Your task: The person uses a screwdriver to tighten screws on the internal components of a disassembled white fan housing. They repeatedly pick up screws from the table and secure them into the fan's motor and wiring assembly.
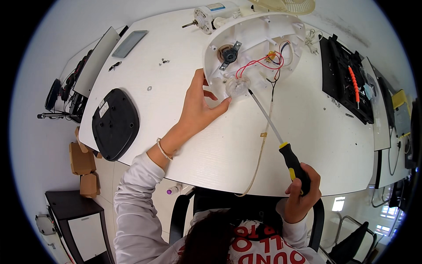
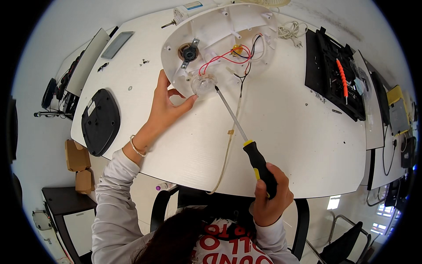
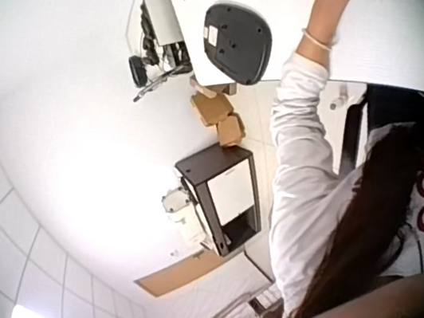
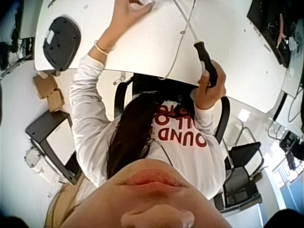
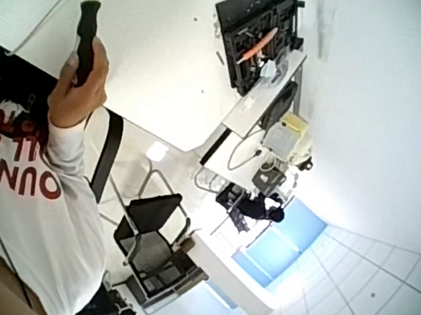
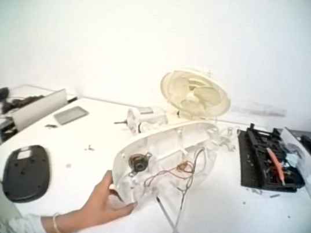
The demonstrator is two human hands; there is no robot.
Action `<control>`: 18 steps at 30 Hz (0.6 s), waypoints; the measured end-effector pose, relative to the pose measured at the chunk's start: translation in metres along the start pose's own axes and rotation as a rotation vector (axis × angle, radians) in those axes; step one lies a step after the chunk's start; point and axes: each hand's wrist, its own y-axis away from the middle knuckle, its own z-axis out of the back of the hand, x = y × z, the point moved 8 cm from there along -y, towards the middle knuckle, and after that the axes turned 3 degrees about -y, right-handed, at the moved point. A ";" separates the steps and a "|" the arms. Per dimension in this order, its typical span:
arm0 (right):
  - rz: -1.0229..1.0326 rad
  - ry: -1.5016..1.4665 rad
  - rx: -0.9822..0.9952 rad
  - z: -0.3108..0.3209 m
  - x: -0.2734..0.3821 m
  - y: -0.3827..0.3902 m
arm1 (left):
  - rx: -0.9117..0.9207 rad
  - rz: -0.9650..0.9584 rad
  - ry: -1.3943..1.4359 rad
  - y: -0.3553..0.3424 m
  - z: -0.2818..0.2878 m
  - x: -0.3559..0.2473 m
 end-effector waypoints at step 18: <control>-0.084 -0.067 0.065 -0.002 -0.005 0.000 | 0.009 -0.013 0.011 0.000 0.000 0.001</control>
